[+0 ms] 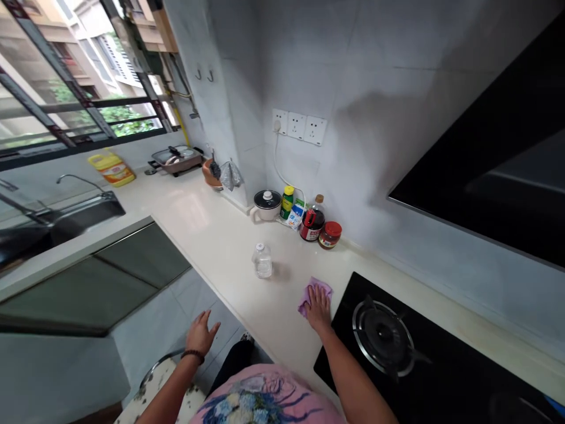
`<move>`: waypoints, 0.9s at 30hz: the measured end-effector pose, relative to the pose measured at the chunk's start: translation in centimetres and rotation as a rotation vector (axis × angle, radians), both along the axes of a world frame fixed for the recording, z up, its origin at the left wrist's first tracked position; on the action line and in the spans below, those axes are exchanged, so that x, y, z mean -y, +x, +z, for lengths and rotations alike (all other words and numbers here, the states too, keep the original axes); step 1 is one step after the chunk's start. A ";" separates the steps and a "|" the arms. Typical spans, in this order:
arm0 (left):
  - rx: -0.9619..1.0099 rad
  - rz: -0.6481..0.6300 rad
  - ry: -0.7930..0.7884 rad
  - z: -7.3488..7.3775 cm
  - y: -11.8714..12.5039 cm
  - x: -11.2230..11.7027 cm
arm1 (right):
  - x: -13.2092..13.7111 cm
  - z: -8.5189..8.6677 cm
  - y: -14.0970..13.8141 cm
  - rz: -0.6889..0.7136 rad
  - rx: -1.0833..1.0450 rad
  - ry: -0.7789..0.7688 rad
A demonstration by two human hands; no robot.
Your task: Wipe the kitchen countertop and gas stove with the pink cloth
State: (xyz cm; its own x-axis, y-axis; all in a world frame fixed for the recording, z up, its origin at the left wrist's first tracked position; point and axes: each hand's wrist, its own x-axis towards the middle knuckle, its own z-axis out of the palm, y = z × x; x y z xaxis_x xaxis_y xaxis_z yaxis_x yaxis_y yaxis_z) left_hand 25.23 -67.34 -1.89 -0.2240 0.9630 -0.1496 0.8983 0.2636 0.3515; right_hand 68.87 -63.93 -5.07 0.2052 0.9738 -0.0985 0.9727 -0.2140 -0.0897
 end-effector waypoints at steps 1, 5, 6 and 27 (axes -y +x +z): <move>-0.036 -0.021 -0.003 0.3 0.2 -1.5 | 0.5 -0.1 -0.1 -0.007 -0.006 -0.006; -0.156 -0.116 -0.053 1.6 0.7 -7.4 | 2.0 -0.4 -0.6 -0.060 -0.036 -0.007; -0.185 -0.133 -0.065 2.0 0.7 -8.9 | 2.3 -0.5 -0.9 -0.083 -0.039 0.005; -0.399 -0.640 -0.438 5.5 -0.8 -19.2 | 0.9 -1.3 -3.8 -0.522 0.053 -0.051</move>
